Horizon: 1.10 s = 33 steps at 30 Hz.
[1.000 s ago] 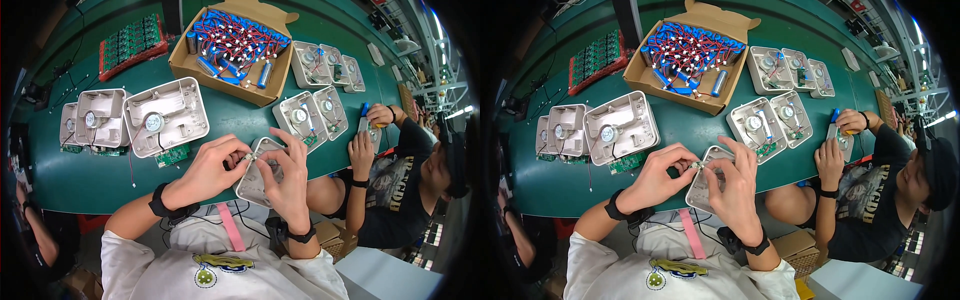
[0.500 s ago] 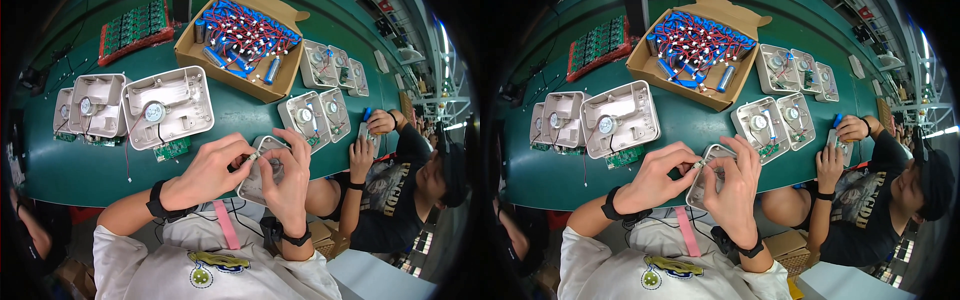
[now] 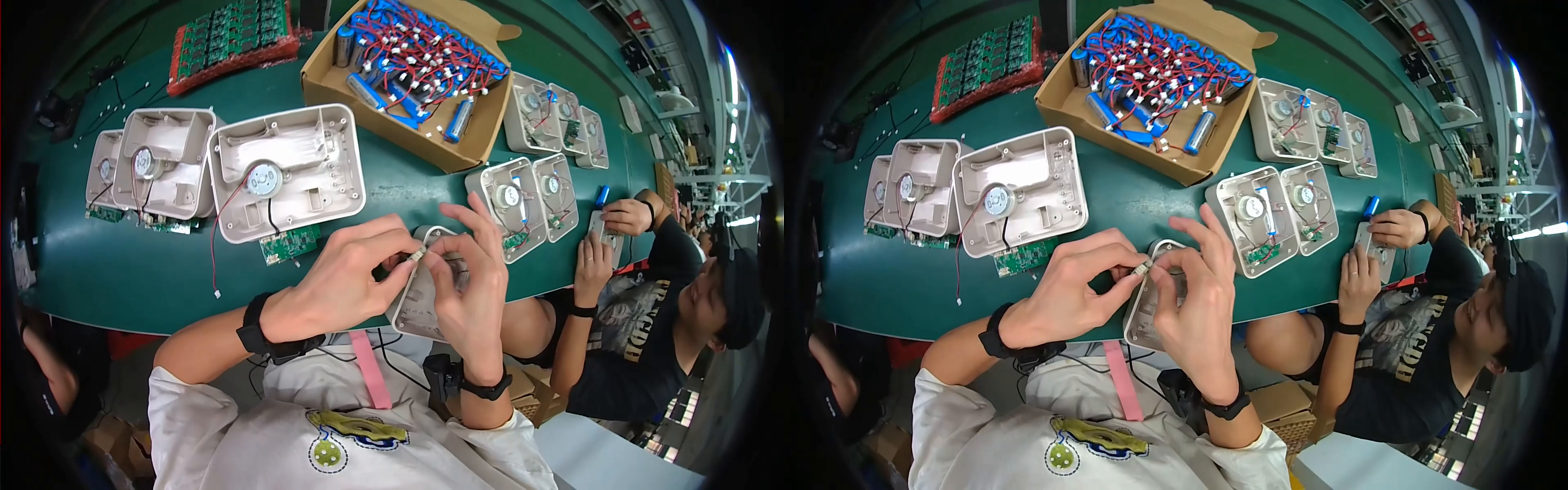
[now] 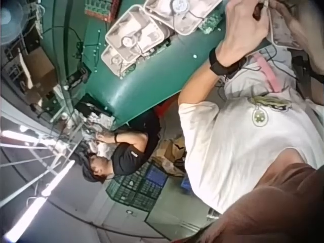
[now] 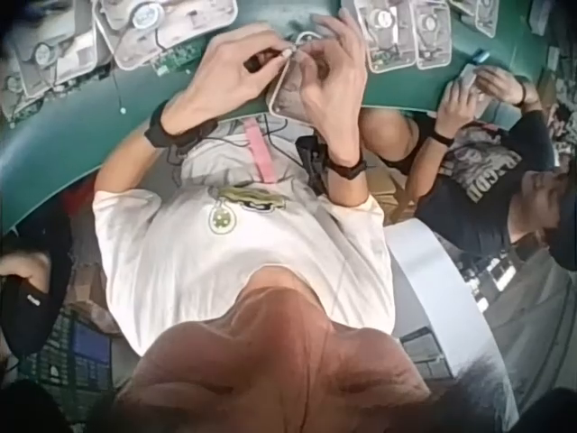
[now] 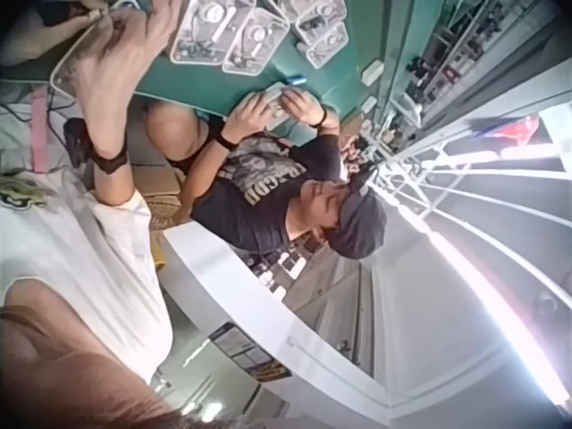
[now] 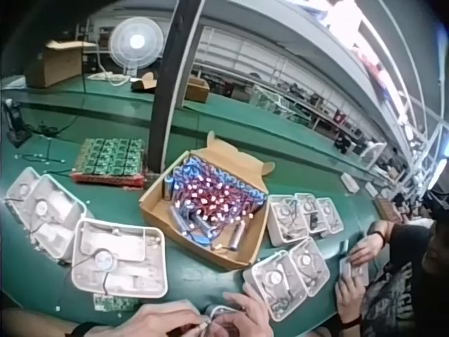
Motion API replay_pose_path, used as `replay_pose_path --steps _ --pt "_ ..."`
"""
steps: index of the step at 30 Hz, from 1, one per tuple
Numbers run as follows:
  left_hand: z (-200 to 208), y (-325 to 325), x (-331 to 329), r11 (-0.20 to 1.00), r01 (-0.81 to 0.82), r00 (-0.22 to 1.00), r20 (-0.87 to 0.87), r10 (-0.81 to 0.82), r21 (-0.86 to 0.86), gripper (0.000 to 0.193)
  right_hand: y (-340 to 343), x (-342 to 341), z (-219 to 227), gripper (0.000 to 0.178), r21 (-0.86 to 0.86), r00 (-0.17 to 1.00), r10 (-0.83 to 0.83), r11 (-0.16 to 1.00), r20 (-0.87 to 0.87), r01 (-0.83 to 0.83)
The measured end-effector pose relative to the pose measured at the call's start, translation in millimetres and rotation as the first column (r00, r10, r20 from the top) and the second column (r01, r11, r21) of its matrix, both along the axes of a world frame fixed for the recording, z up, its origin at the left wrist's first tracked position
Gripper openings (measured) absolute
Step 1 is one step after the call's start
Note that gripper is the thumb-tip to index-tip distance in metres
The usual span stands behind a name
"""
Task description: The person assembles electronic devices by picking up a plastic housing, inserting a circuit board, and connecting a battery pack. They then press the components into place and set the completed assembly aside on the workbench.
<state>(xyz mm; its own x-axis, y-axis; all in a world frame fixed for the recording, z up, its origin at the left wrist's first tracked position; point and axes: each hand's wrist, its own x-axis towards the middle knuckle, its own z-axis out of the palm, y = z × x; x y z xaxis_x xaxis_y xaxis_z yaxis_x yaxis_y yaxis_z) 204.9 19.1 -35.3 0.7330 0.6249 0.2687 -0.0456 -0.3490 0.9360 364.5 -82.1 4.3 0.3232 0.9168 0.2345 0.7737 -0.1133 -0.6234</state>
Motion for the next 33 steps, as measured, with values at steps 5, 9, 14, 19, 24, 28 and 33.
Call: replay_pose_path --steps 5,9,14,19,24,28,33 --pt "-4 -2 0 0.998 -0.048 0.998 -0.047 0.046 -0.046 0.017 7 7 19 0.010 -0.045 0.995 0.048 0.998 0.084 -0.044" --pt "-1 -2 2 0.989 -0.067 0.995 -0.087 0.056 -0.130 0.016 28 35 69 0.014 -0.111 0.996 0.062 0.992 0.059 -0.055" --pt "-5 2 -2 0.982 -0.039 0.994 -0.109 0.018 -0.187 0.016 102 74 59 0.018 -0.023 0.938 0.157 0.987 0.311 -0.157" --pt "-3 2 -3 0.970 0.008 0.989 -0.139 -0.043 -0.242 0.016 128 87 38 0.017 -0.175 0.929 0.367 0.918 0.038 -0.355" --pt "-6 3 -3 0.973 0.004 0.995 -0.095 -0.026 -0.229 0.015 128 101 43 0.015 0.040 0.868 0.385 0.919 -0.315 -0.393" --pt "-9 3 -2 0.969 0.000 0.998 -0.066 -0.016 -0.248 0.015 108 104 72 0.013 0.337 0.690 0.474 0.879 -0.546 -0.337" --pt "-15 1 1 0.975 0.004 0.996 -0.081 -0.023 -0.224 0.018 58 90 108 0.014 0.418 0.705 0.494 0.858 -0.508 -0.299"
